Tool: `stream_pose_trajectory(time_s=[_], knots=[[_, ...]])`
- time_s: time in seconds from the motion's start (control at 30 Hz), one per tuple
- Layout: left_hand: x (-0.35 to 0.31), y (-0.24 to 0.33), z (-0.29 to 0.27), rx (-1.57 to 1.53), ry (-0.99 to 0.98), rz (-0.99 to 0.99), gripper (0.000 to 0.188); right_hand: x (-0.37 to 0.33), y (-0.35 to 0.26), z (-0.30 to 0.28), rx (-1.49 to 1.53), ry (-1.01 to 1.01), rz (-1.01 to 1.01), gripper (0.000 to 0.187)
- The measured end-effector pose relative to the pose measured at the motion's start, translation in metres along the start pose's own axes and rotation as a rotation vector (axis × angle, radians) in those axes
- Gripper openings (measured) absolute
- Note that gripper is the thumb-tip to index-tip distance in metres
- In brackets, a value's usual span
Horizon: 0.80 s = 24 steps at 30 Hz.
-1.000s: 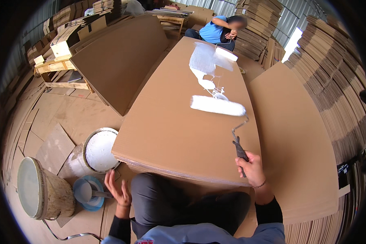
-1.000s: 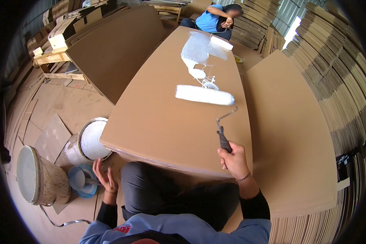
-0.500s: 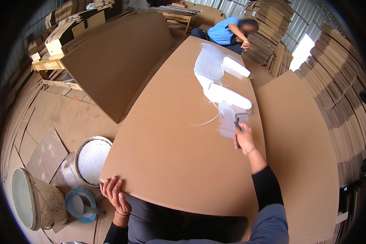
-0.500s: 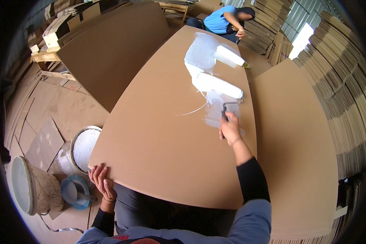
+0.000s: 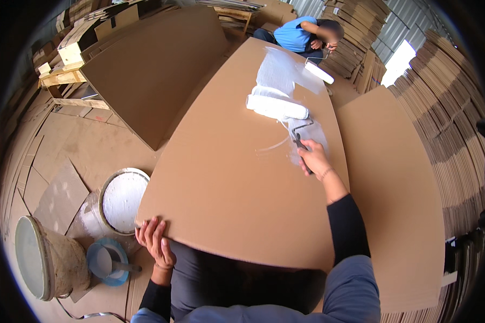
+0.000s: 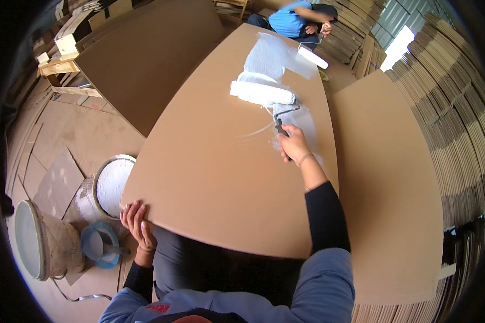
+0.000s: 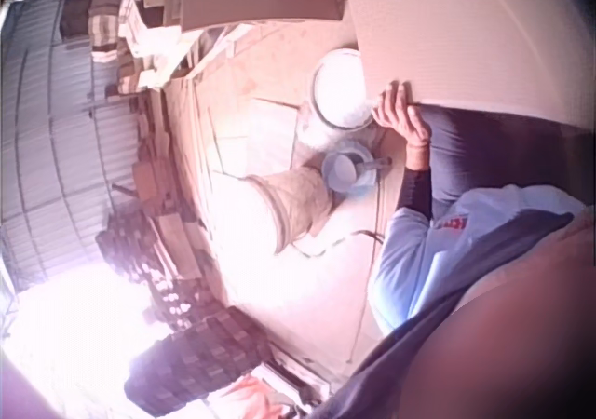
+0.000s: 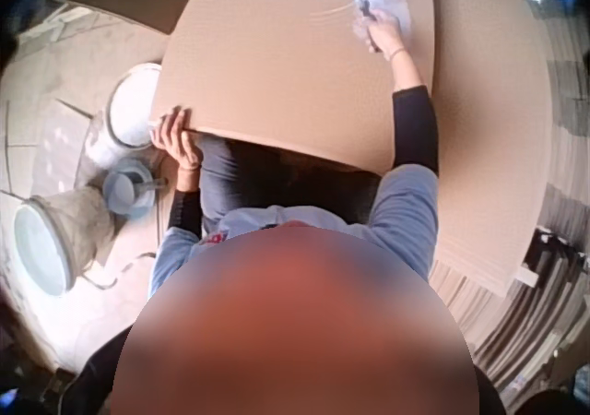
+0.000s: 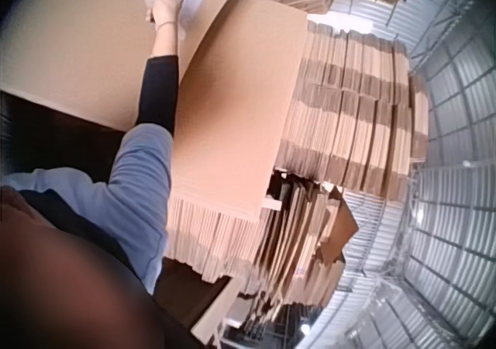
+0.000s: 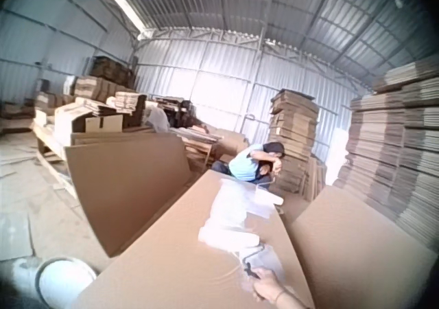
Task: The person applies white glue to large flat boards using a paint roller, then presses another board on top to bond them. They repeat this process with multiple boards, pouring glue from a jug into a plate and spreading it evenly before stacking.
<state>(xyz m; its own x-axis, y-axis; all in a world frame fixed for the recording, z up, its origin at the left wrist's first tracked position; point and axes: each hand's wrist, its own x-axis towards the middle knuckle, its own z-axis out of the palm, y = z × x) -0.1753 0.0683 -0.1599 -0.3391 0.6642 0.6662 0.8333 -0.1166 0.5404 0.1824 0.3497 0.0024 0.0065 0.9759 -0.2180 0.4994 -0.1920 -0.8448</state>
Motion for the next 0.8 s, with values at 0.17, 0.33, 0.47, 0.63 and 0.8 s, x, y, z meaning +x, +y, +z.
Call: stream_pose_trajectory(time_s=[0.17,0.33,0.47,0.63,0.8], knots=[[0.002,0.0,-0.005,0.008,-0.045,0.019,0.044,-0.162,0.043,-0.053,0.028,-0.083,0.062,0.043],[0.004,0.004,-0.006,-0.034,-0.048,0.019,0.045,-0.317,0.07,-0.066,-0.043,-0.022,0.054,0.041],[0.007,0.007,-0.009,-0.053,-0.06,0.025,0.046,-0.396,0.081,-0.042,-0.011,0.146,0.197,0.041],[0.006,0.006,-0.012,-0.043,-0.08,0.035,0.047,-0.392,0.094,-0.026,-0.062,0.22,0.193,0.041],[0.005,0.006,-0.01,-0.017,-0.066,0.028,0.049,-0.222,0.11,-0.05,-0.201,0.252,-0.112,0.039]])
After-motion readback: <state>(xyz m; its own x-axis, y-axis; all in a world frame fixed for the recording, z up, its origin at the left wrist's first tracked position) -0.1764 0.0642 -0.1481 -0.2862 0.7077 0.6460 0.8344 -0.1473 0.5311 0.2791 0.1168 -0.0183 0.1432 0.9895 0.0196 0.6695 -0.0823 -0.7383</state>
